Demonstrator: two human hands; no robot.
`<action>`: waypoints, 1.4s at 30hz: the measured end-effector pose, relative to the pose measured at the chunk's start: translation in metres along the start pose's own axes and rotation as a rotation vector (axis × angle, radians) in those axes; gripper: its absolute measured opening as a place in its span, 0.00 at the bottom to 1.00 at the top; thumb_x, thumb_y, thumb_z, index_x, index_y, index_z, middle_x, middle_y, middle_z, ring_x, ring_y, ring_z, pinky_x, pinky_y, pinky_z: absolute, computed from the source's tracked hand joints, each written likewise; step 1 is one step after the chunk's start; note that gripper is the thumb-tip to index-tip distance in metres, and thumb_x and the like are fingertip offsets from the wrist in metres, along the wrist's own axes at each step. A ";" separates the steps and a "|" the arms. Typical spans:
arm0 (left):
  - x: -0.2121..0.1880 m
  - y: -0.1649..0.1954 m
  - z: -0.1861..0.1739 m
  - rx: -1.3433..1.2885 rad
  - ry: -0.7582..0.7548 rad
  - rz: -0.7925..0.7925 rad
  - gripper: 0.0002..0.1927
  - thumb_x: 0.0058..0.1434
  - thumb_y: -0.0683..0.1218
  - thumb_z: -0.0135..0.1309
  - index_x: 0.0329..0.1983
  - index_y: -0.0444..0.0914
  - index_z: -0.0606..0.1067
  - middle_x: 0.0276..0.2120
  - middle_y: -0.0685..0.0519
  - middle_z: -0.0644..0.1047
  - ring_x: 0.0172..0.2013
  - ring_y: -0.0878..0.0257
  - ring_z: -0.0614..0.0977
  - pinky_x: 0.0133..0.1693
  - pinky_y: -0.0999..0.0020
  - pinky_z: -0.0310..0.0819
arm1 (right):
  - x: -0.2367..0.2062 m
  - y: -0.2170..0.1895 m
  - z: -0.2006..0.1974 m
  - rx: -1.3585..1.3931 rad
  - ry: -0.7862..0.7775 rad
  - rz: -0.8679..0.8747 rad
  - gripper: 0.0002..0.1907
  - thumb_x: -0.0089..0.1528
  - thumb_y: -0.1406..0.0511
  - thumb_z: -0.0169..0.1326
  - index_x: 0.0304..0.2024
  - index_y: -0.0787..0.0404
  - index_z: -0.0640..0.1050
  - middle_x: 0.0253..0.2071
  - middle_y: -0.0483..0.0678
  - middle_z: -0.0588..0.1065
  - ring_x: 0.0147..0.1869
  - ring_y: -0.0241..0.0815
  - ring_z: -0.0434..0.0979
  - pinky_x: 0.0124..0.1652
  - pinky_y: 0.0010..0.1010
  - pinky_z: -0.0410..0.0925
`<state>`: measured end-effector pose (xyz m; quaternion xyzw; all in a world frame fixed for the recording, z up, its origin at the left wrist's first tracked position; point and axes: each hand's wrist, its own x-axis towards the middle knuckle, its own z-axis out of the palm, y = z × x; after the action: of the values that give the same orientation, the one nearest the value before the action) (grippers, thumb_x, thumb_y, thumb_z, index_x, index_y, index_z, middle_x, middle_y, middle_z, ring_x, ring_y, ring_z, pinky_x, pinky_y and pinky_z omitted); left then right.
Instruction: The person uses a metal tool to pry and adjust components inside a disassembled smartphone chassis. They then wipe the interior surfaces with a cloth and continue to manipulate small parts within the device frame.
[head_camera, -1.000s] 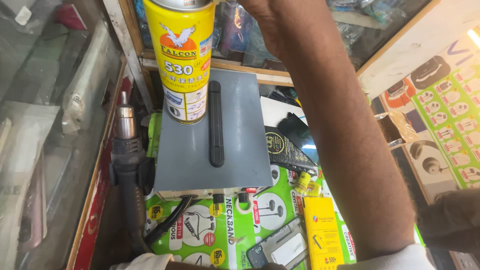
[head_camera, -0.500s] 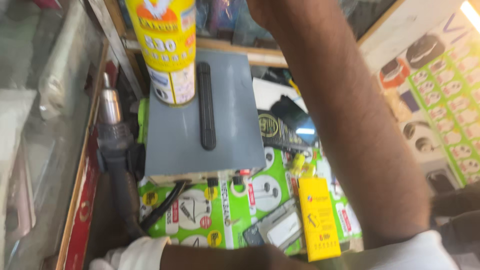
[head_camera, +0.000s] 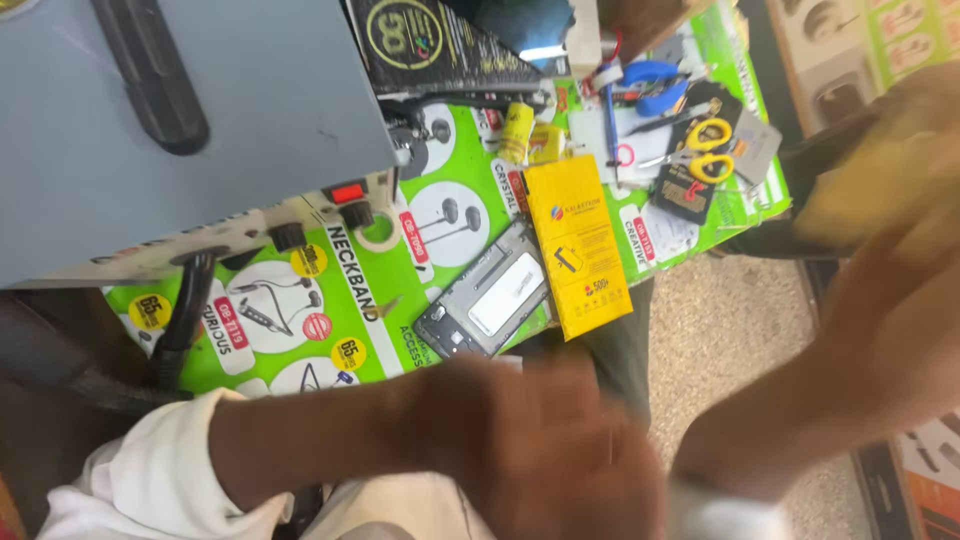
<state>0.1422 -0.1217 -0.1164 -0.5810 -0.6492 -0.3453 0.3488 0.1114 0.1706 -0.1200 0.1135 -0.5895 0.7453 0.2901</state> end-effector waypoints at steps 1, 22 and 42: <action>0.006 -0.004 0.004 -0.108 -0.035 -0.175 0.05 0.57 0.39 0.57 0.30 0.37 0.71 0.26 0.54 0.69 0.26 0.61 0.75 0.27 0.63 0.67 | -0.026 0.002 -0.017 0.023 -0.016 0.071 0.10 0.65 0.68 0.64 0.44 0.65 0.77 0.41 0.52 0.80 0.47 0.49 0.82 0.59 0.48 0.76; -0.040 -0.039 0.084 0.278 -0.610 -0.877 0.42 0.45 0.61 0.68 0.55 0.28 0.71 0.46 0.39 0.72 0.44 0.48 0.77 0.40 0.53 0.73 | -0.101 0.086 -0.029 -0.574 0.058 0.367 0.10 0.64 0.71 0.67 0.46 0.66 0.80 0.44 0.48 0.80 0.49 0.35 0.80 0.52 0.25 0.74; -0.055 -0.081 0.100 0.069 -0.540 -1.134 0.38 0.37 0.49 0.71 0.50 0.28 0.69 0.46 0.42 0.69 0.49 0.49 0.72 0.46 0.52 0.68 | -0.084 0.122 0.023 -1.013 -0.481 0.084 0.28 0.66 0.73 0.65 0.51 0.63 0.56 0.47 0.55 0.81 0.47 0.45 0.84 0.49 0.31 0.73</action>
<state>0.0604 -0.0718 -0.2184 -0.2014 -0.9323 -0.2968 -0.0463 0.1059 0.1069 -0.2559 0.1032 -0.9274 0.3330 0.1360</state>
